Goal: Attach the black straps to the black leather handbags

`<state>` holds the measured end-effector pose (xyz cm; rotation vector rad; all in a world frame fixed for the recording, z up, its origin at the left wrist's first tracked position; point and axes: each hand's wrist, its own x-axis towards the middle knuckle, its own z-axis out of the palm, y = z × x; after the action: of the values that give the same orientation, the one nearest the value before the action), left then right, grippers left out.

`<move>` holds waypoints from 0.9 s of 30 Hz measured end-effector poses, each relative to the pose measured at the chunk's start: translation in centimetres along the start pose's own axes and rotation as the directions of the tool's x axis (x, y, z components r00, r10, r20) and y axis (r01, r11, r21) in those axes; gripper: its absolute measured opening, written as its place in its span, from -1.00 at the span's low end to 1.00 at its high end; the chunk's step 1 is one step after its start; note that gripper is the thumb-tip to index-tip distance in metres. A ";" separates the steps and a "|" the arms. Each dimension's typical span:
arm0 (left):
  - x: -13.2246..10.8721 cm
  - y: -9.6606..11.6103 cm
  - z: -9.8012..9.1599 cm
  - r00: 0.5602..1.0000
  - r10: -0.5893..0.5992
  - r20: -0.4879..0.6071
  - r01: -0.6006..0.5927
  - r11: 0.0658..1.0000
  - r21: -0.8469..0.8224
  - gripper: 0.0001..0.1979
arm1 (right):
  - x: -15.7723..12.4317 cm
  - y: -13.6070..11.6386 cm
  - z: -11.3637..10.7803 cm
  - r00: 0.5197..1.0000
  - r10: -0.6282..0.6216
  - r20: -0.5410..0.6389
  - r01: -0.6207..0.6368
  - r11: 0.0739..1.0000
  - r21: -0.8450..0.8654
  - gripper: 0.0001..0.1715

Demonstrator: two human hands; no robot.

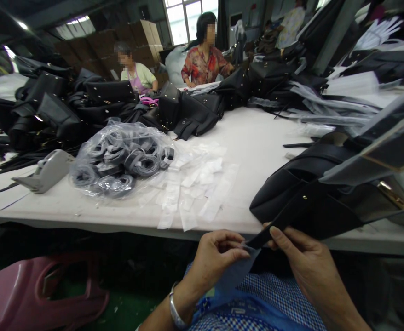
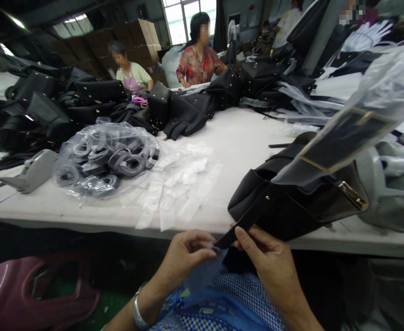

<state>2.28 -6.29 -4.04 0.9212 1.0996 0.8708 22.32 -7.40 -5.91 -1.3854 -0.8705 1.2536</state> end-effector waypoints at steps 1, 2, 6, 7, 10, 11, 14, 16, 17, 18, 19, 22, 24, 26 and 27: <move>0.1 0.1 0.2 1.000 0.017 -0.011 -0.016 1.000 0.004 -0.82 | 0.0 -0.2 0.1 1.000 0.001 0.004 -0.001 1.000 -0.004 -0.70; 0.3 0.2 0.5 0.999 0.033 -0.019 -0.033 0.999 0.004 -0.85 | 0.0 -0.4 0.2 1.000 0.000 0.006 0.000 1.000 -0.007 -0.70; 1.1 0.9 1.9 0.996 0.094 -0.001 -0.094 0.996 0.013 -0.88 | -0.1 -1.3 0.5 1.000 -0.027 0.004 0.027 0.999 -0.033 -0.62; 1.4 1.2 2.4 0.993 0.118 0.008 -0.118 0.993 0.026 -0.88 | -0.2 -1.4 0.5 0.999 -0.044 -0.007 0.044 0.998 -0.042 -0.59; 2.6 2.4 3.7 0.973 0.227 0.047 -0.230 0.970 0.075 -0.88 | -0.2 -1.0 0.2 0.993 -0.105 -0.044 0.105 0.994 -0.011 -0.53; 3.0 2.8 4.2 0.960 0.273 0.057 -0.277 0.956 0.093 -0.89 | -0.2 -0.7 0.1 0.992 -0.118 -0.047 0.118 0.993 0.013 -0.52; 4.5 4.1 5.7 0.921 0.385 0.062 -0.390 0.909 0.145 -0.90 | -0.1 0.0 -0.1 0.992 -0.115 -0.049 0.118 0.990 0.082 -0.50; 5.4 4.8 6.8 0.909 0.413 0.058 -0.417 0.895 0.159 -0.90 | 0.0 -0.1 0.1 0.993 -0.091 -0.076 0.100 0.987 0.126 -0.50; 5.8 5.1 7.3 0.905 0.421 0.058 -0.425 0.893 0.151 -0.90 | 0.0 -0.4 0.2 0.993 -0.077 -0.094 0.091 0.984 0.152 -0.49; 6.2 5.3 7.8 0.901 0.429 0.061 -0.433 0.890 0.141 -0.90 | 0.0 -0.7 0.4 0.991 -0.065 -0.115 0.086 0.980 0.182 -0.48; 6.5 5.5 8.2 0.898 0.436 0.063 -0.441 0.888 0.132 -0.89 | 0.0 -1.1 0.6 0.989 -0.056 -0.134 0.084 0.974 0.212 -0.48; 7.2 5.7 8.9 0.888 0.456 0.059 -0.460 0.880 0.121 -0.87 | 0.2 -2.3 1.0 0.985 -0.043 -0.164 0.089 0.955 0.283 -0.49; 7.1 5.8 8.9 0.889 0.453 0.066 -0.458 0.880 0.126 -0.84 | 0.4 -2.6 1.1 0.986 -0.036 -0.160 0.081 0.956 0.284 -0.52; 6.9 5.6 8.5 0.898 0.434 0.073 -0.440 0.889 0.125 -0.81 | 0.7 -2.6 1.0 0.988 -0.030 -0.151 0.068 0.967 0.247 -0.56; 6.6 5.4 8.2 0.902 0.425 0.073 -0.431 0.894 0.124 -0.78 | 0.8 -2.5 1.0 0.988 -0.029 -0.153 0.064 0.972 0.227 -0.57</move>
<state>11.11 0.37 0.29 1.3250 0.9387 1.1376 21.84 -5.91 -3.61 -1.2472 -0.6294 1.1599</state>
